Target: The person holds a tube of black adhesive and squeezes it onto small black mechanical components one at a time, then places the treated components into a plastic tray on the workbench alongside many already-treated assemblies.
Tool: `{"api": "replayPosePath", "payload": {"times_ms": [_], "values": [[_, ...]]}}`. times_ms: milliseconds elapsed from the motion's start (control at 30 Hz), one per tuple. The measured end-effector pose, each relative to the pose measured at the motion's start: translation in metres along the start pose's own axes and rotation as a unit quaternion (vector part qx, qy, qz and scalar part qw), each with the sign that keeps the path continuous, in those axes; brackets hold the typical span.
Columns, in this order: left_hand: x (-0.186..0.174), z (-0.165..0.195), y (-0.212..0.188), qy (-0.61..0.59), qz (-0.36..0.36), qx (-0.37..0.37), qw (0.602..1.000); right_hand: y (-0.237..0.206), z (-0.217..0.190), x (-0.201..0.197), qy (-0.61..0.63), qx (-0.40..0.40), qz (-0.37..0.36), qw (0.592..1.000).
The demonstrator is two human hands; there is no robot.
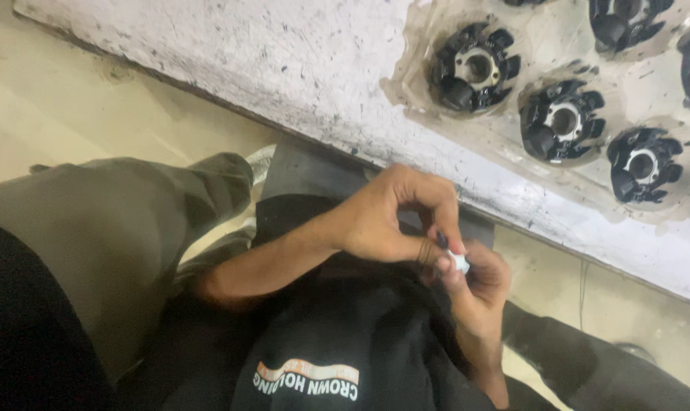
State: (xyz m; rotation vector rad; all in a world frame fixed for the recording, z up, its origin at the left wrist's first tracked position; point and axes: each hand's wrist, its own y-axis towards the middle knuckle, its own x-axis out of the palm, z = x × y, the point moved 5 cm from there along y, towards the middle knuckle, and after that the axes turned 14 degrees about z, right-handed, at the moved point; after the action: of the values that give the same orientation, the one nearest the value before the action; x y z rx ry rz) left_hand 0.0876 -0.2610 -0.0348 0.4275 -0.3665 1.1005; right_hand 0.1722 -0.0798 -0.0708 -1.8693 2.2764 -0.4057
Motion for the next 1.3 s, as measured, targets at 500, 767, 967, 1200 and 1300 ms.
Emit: {"api": "replayPosePath", "payload": {"times_ms": [500, 767, 967, 1200, 1300], "values": [[-0.254, -0.03, -0.095, 0.157, 0.065, -0.222, 0.96, 0.002, -0.033, 0.004, -0.27, -0.298, 0.063, 0.914], [-0.345, -0.162, -0.136, 0.124, 0.536, -0.341, 0.762, 0.001, -0.038, 0.007, -0.308, -0.31, 0.068, 0.897], [-0.372, -0.17, -0.079, -0.235, 0.579, -0.054, 0.779, 0.004, -0.031, 0.003, -0.281, -0.283, 0.075, 0.914], [-0.372, -0.152, -0.115, 0.193, 0.749, -0.064, 0.631, 0.014, -0.026, 0.006, -0.332, -0.342, 0.106, 0.873], [-0.366, -0.115, -0.148, 0.187, 0.873, 0.105, 0.437, 0.018, -0.024, 0.011, -0.258, -0.323, 0.073, 0.908]]}}
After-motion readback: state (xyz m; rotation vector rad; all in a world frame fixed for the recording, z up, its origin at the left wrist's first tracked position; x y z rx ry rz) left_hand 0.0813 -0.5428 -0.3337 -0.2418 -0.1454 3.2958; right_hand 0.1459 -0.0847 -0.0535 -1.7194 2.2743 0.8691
